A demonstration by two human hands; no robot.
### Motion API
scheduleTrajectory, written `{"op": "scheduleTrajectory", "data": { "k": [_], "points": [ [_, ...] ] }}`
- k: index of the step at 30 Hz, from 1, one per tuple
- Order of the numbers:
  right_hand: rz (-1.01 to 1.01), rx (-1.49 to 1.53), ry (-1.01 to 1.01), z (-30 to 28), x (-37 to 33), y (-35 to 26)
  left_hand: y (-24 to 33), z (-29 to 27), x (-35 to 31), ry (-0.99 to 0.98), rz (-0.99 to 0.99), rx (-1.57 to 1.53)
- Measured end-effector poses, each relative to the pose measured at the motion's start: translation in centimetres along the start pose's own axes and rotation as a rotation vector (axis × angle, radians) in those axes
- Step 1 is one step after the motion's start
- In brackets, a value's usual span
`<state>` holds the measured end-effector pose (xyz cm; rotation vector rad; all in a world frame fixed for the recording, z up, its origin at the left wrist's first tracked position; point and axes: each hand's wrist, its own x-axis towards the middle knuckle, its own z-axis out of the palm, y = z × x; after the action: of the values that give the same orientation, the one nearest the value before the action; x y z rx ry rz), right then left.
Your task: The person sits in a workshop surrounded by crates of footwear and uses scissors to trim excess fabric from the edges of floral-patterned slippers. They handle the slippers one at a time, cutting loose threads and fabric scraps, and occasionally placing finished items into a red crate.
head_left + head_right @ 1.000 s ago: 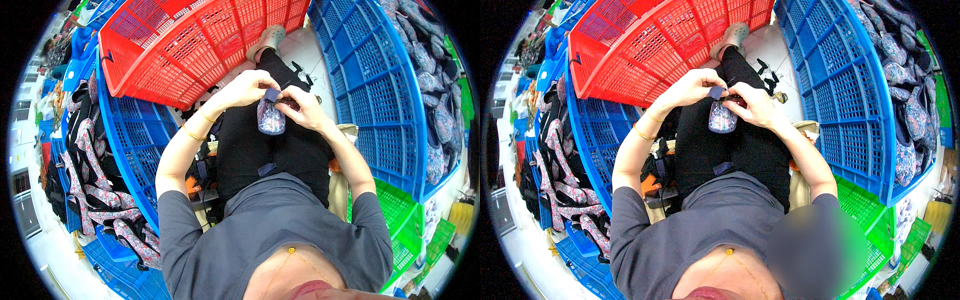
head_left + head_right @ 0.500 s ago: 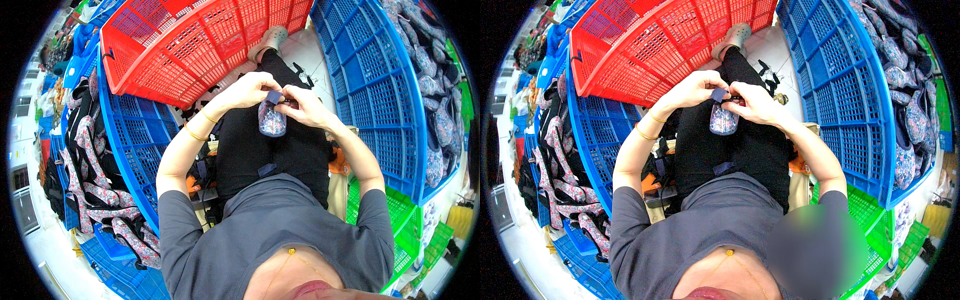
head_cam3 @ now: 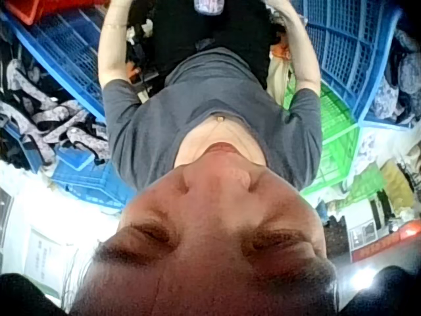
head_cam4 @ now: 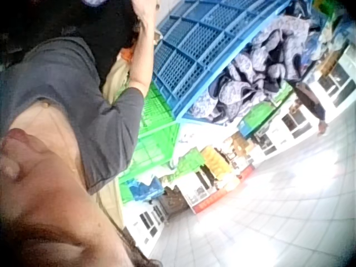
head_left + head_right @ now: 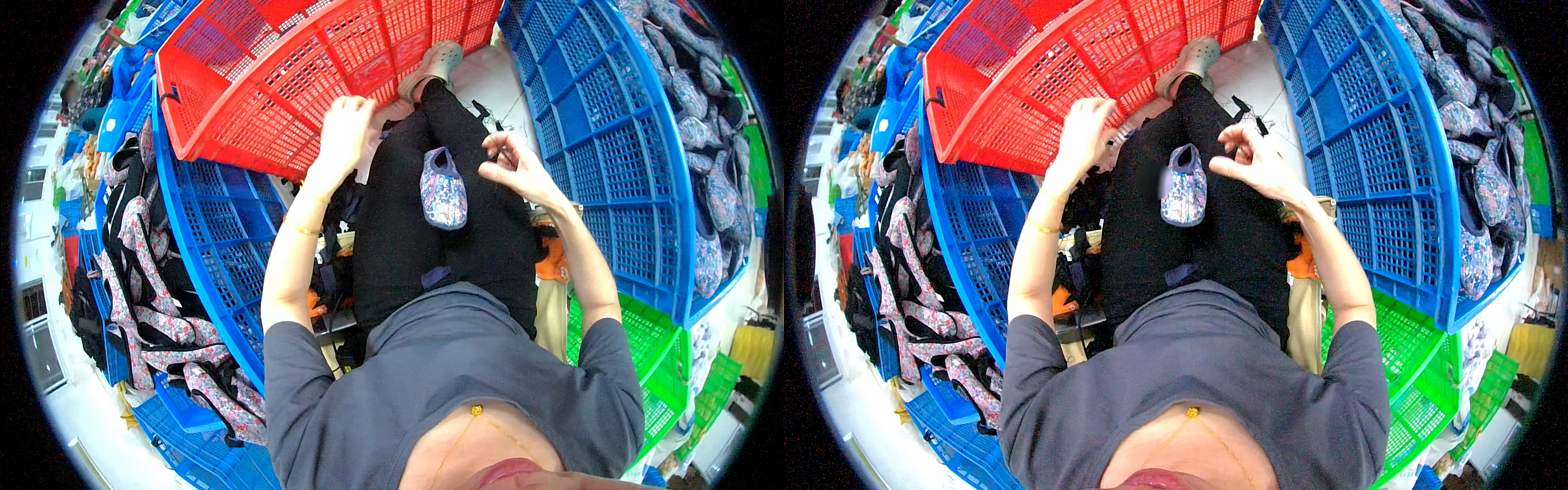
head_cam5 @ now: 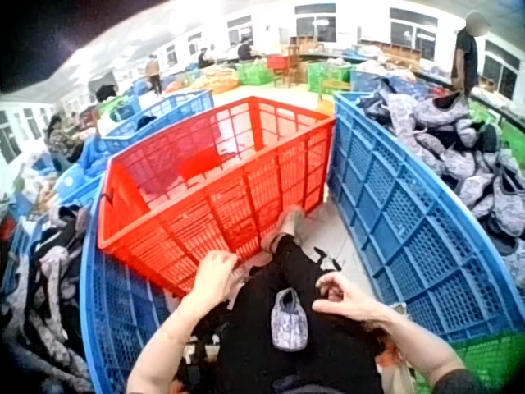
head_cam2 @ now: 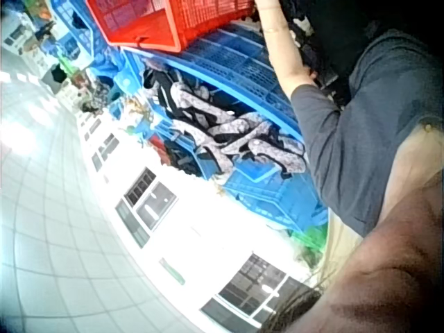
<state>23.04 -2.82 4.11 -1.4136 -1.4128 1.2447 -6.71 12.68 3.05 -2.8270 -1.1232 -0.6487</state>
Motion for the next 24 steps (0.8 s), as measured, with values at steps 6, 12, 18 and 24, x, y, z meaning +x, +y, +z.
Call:
{"op": "scheduleTrajectory", "data": {
  "k": [6, 12, 18, 24],
  "points": [
    [0.052, 0.247, -0.124, 3.4, -0.6, 0.2, 7.1, -1.1, -1.7, -0.621, -0.167, -1.372],
    [0.093, 0.157, -0.066, 3.5, -1.7, 1.6, 8.8, -0.4, -3.9, -0.553, -0.280, -1.211],
    [-0.113, 0.135, 0.133, 5.3, -3.4, 3.9, 9.4, 0.4, -5.2, -0.414, -0.303, -1.129],
    [-0.024, 0.135, 0.174, 7.1, -4.5, 3.5, 9.8, 1.1, -6.2, -0.483, -0.471, -1.492]
  ]
}}
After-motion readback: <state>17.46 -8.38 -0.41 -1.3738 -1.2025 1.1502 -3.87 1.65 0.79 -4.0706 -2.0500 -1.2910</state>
